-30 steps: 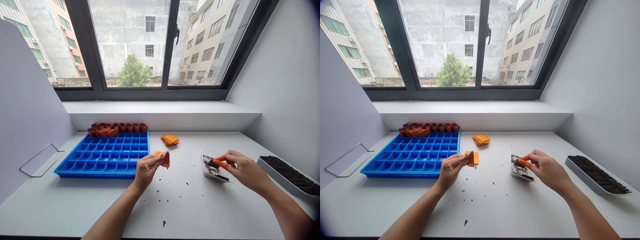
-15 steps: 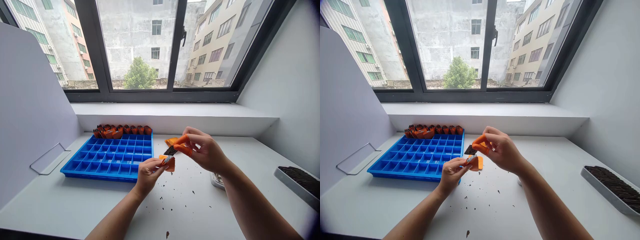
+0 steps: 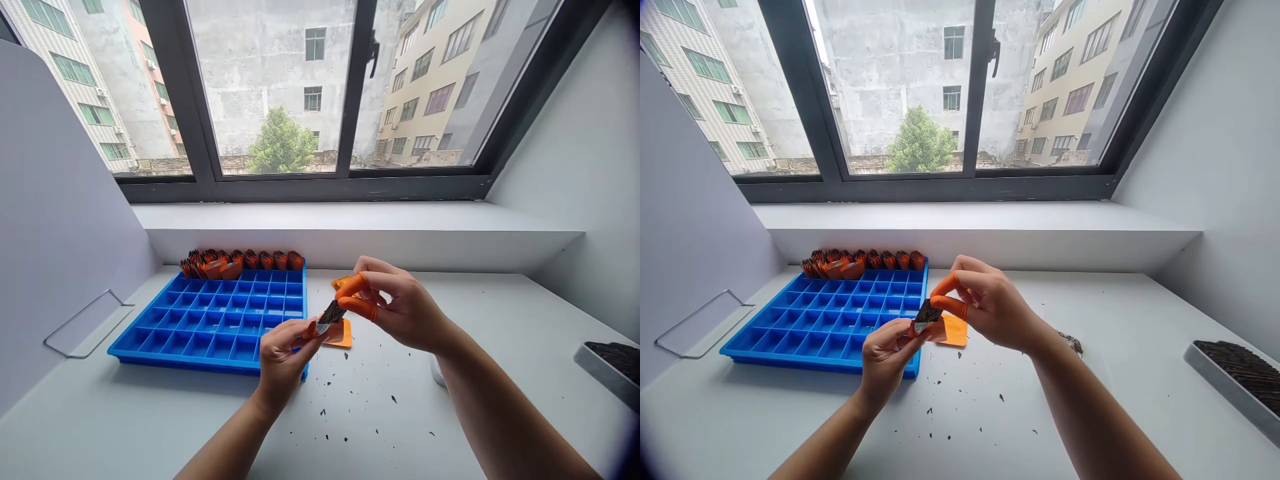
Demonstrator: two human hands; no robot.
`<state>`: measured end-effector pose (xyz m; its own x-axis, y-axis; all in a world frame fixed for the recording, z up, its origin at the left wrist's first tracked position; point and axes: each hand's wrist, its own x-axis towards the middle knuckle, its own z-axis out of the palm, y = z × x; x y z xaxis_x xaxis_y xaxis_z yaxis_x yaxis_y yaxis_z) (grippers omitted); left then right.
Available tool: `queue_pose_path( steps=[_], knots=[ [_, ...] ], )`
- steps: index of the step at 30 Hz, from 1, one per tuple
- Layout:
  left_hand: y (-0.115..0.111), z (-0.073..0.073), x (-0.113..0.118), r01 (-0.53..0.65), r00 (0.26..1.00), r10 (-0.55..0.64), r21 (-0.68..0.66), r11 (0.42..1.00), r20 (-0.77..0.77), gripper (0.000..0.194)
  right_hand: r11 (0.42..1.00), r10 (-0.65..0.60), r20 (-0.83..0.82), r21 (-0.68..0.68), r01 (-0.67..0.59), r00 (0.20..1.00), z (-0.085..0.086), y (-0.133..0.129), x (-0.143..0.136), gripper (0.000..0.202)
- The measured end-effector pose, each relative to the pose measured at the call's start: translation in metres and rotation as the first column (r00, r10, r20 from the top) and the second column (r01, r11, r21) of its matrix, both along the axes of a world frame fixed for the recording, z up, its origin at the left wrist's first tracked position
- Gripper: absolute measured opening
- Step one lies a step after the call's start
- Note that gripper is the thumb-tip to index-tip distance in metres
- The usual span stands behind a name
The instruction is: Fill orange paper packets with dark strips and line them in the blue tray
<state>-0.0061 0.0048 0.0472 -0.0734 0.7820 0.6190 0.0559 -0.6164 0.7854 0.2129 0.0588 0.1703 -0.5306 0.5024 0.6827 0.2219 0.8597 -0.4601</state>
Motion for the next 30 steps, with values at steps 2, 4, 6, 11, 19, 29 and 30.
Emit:
queue_pose_path(
  steps=[2, 4, 6, 11, 19, 29, 30],
  knots=[
    [-0.0006, 0.001, 0.0, 0.0, 1.0, 0.0, 0.01, 1.0, -0.004, 0.013, 1.0, -0.008, -0.004, 0.005, 0.008, 1.0, -0.0012, 0.0011, -0.0005, 0.012],
    [-0.0015, 0.0025, 0.0003, -0.013, 1.0, 0.014, 0.019, 1.0, -0.009, 0.012, 1.0, -0.019, -0.011, 0.004, 0.019, 1.0, -0.0022, 0.0016, -0.0017, 0.013],
    [-0.0022, 0.0042, 0.0006, -0.025, 1.0, 0.025, 0.025, 0.999, -0.013, 0.01, 1.0, -0.026, -0.019, 0.005, 0.026, 0.999, -0.0027, 0.0015, -0.0027, 0.013],
    [-0.0028, 0.006, 0.0012, -0.019, 1.0, 0.02, 0.03, 0.999, -0.016, 0.009, 1.0, -0.005, -0.035, 0.009, 0.006, 0.999, -0.0026, 0.0011, -0.0018, 0.01],
    [-0.0019, 0.0026, 0.0012, -0.02, 1.0, 0.02, 0.028, 0.999, -0.011, 0.01, 1.0, 0.006, -0.019, -0.002, -0.006, 1.0, -0.0026, 0.0018, 0.0014, 0.009],
    [-0.0021, 0.0039, 0.0011, -0.029, 0.999, 0.03, 0.036, 0.999, -0.028, 0.013, 0.999, 0.038, -0.019, 0.002, -0.038, 0.999, -0.0014, 0.0029, 0.0023, 0.008],
    [-0.002, 0.0035, 0.0011, -0.034, 0.999, 0.035, 0.038, 0.999, -0.028, 0.013, 0.999, 0.037, -0.018, 0.001, -0.037, 0.999, -0.0007, 0.0026, 0.0029, 0.008]
  ],
)
